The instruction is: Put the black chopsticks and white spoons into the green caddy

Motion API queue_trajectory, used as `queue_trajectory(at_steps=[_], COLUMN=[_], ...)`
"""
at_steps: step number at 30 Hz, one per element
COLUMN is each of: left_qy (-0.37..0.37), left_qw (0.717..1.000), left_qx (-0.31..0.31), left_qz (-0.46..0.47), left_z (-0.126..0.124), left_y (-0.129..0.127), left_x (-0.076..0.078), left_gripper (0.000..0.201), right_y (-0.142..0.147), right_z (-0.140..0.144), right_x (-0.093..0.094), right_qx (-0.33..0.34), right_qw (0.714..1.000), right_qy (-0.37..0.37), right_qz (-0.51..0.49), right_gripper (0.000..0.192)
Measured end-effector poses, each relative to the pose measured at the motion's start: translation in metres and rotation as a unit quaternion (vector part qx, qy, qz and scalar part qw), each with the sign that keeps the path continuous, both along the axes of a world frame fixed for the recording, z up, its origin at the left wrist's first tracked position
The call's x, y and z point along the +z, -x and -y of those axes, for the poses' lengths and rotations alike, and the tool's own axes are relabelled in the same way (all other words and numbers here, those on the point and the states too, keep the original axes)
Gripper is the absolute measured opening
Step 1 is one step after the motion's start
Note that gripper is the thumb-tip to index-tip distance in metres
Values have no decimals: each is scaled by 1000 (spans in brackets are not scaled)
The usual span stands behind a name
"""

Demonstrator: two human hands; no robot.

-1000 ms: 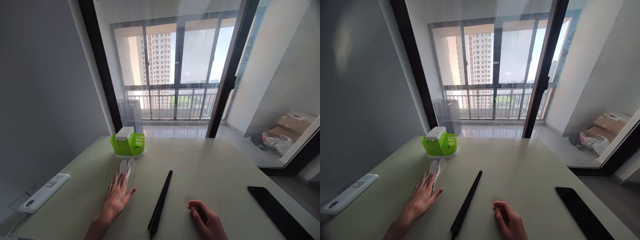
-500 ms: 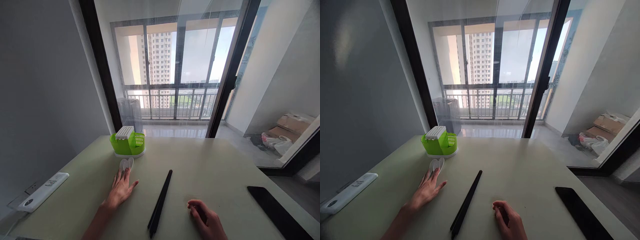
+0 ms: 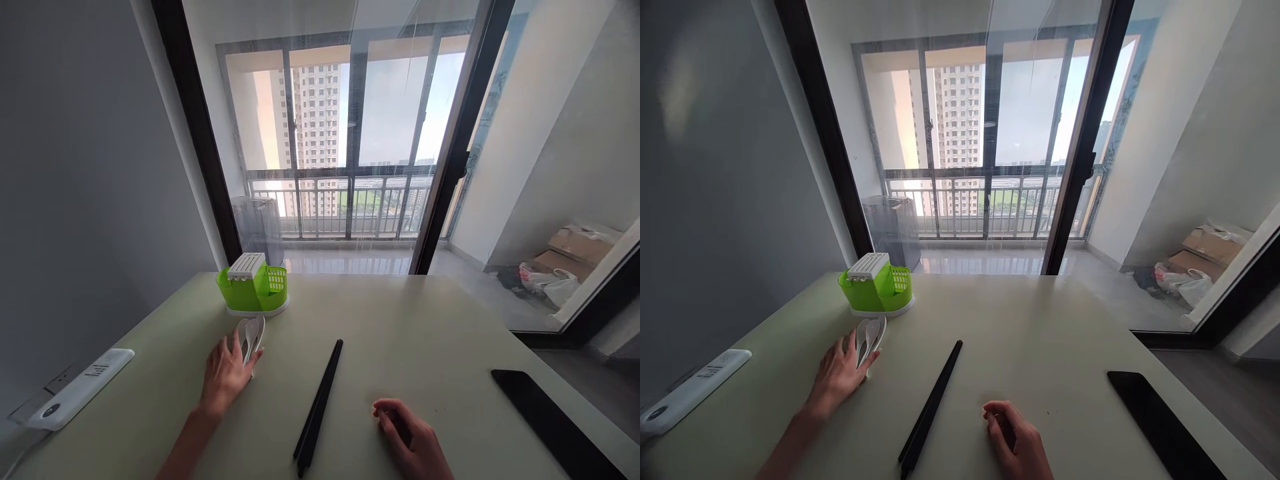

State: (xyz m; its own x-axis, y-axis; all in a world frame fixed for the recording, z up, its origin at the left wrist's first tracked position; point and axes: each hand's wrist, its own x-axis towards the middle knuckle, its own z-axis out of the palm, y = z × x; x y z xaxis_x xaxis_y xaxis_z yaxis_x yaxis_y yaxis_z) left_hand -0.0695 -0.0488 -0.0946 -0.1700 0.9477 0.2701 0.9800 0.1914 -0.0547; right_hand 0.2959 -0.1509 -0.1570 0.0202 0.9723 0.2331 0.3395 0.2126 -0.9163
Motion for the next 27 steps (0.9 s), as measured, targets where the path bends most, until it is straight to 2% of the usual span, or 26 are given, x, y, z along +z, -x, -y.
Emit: queue_trajectory(at_steps=[4,10,15,20,27], left_qy=[16,39,43,46,24], left_qw=[999,996,996,996,994], left_qx=[44,74,60,20,-29], left_qz=[-16,-30,-59,-76,-104], left_z=[-4,-20,-25,-23,-22], left_y=[-6,-12,-15,-9,-3], left_x=[5,1,-2,-10,-24], left_gripper=[79,75,54,36,37], right_y=[6,9,6,10,8], right_z=[0,-1,-2,-2,-4], right_x=[-5,-9,-8,-10,-11], right_qx=[-25,-38,-15,-38,-37], right_qw=[999,999,1000,999,999], right_qy=[-5,9,20,12,-3], right_qz=[-23,-14,-6,-12,-33], right_gripper=[36,40,40,41,37])
